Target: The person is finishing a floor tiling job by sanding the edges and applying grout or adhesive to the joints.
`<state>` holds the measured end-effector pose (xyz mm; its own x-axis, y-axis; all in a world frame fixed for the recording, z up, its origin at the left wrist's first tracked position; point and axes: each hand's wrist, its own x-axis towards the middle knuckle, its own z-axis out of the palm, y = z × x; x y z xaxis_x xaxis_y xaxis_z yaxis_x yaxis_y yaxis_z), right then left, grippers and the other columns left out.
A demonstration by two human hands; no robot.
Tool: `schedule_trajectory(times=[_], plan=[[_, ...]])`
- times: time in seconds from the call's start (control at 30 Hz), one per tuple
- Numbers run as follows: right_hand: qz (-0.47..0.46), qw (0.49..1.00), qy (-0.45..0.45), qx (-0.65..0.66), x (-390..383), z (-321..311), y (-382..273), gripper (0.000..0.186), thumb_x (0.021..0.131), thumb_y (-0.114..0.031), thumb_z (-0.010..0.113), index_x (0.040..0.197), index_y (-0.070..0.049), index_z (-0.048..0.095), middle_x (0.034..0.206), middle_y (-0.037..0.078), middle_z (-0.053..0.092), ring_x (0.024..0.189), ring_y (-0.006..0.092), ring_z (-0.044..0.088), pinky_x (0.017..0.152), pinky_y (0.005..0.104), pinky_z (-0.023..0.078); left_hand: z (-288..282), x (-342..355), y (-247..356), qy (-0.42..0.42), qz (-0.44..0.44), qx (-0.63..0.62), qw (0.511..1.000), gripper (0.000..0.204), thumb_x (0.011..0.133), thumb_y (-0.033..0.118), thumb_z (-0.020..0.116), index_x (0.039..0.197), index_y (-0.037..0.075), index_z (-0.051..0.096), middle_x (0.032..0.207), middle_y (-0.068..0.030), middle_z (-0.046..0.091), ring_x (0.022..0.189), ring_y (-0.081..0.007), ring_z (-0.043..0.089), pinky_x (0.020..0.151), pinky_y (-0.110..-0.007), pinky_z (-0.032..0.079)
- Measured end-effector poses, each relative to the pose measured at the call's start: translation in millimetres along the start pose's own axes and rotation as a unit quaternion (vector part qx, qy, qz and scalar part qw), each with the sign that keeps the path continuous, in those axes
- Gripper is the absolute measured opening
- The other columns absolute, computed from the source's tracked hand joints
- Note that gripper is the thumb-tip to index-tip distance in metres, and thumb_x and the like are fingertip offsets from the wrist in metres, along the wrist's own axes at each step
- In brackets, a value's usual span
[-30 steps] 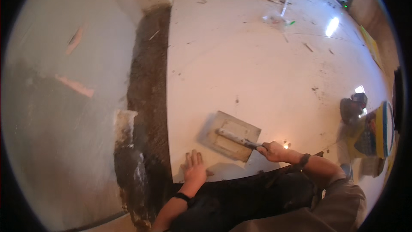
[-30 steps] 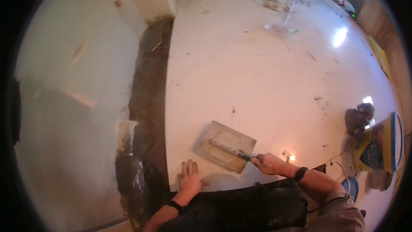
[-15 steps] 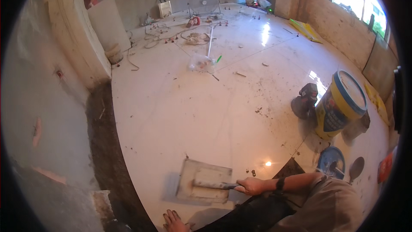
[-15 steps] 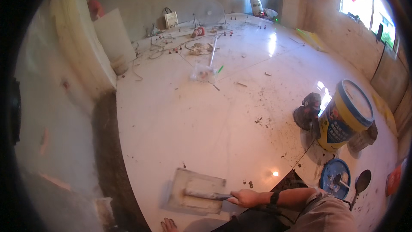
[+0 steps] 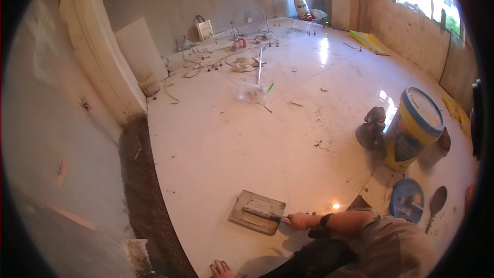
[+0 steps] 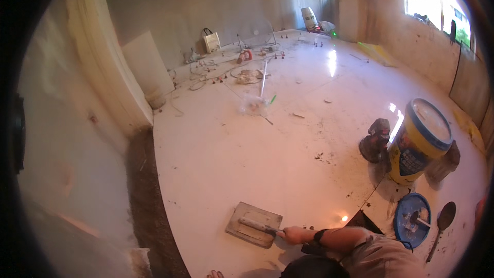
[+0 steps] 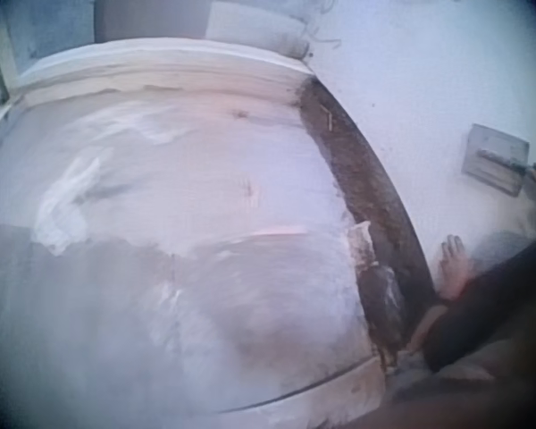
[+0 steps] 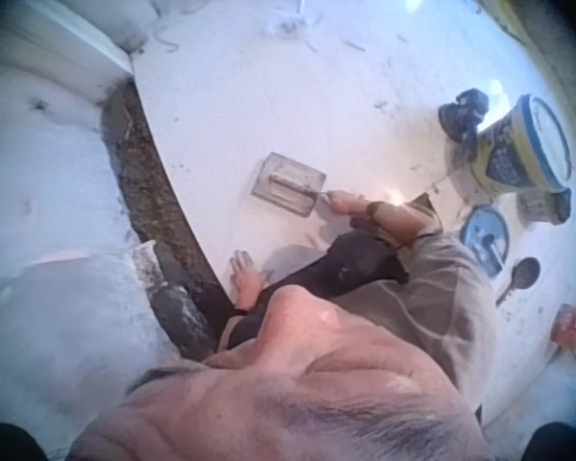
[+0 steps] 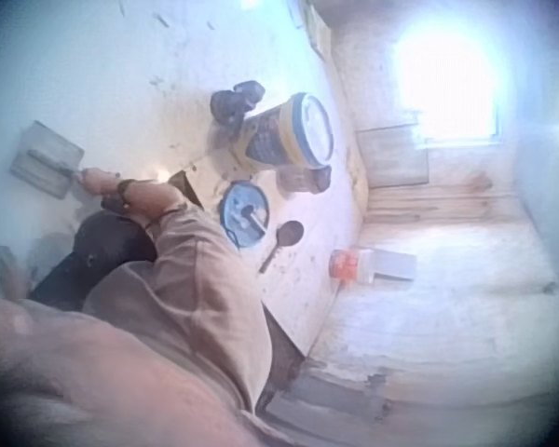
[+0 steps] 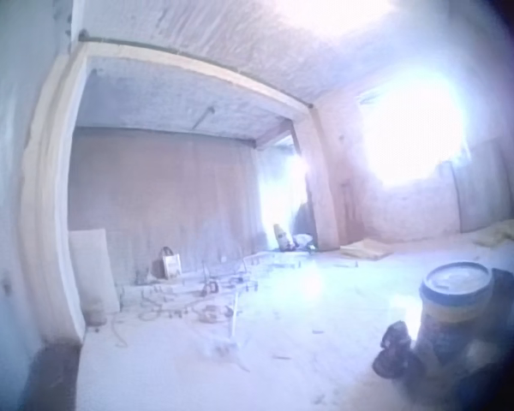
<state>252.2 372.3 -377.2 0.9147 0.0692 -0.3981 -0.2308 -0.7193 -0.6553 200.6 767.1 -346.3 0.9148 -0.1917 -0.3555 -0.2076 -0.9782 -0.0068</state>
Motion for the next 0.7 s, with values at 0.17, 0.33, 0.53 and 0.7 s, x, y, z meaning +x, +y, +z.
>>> schedule_trajectory(times=[0.17,0.33,0.53,0.7], plan=[[0.070,0.970,-0.155,0.175,13,-14,-5,0.062,0.103,-0.054,0.040,0.089,0.002,0.062,0.067,0.007,0.055,0.056,0.0158,0.051,0.053,0.0362,0.046,5,26,-12,-0.004,0.011,-0.130,0.991,0.109,0.069,0.067,0.072,0.146,-0.002,0.039,0.156,-0.0199,0.030,0.144,-0.0455,0.021,0.113,-0.062,0.024],[0.205,0.960,-0.076,0.177,16,-65,-108,0.060,0.100,-0.058,0.042,0.087,-0.001,0.057,0.065,0.007,0.054,0.049,0.0175,0.053,0.043,0.0341,0.046,-22,85,-33,0.139,0.015,-0.111,0.984,0.081,0.087,0.057,0.062,0.143,0.001,0.046,0.153,-0.0158,0.035,0.142,-0.0361,0.029,0.115,-0.054,0.022],[0.030,0.959,0.015,0.281,84,-99,-252,0.046,0.105,-0.045,0.038,0.091,-0.003,0.050,0.063,0.002,0.047,0.048,0.0127,0.047,0.042,0.0317,0.042,-17,171,-68,0.239,0.055,-0.101,0.964,0.065,0.093,0.044,0.057,0.139,0.000,0.049,0.151,-0.0161,0.038,0.139,-0.0370,0.032,0.114,-0.051,0.024],[-0.038,0.949,0.256,0.180,165,16,-208,0.039,0.105,-0.030,0.042,0.087,0.003,0.053,0.067,0.023,0.058,0.060,0.0387,0.058,0.057,0.0449,0.045,-31,177,-60,0.241,0.058,-0.122,0.961,0.062,0.093,0.042,0.054,0.137,-0.001,0.051,0.147,-0.0179,0.042,0.138,-0.0369,0.034,0.114,-0.051,0.024]])
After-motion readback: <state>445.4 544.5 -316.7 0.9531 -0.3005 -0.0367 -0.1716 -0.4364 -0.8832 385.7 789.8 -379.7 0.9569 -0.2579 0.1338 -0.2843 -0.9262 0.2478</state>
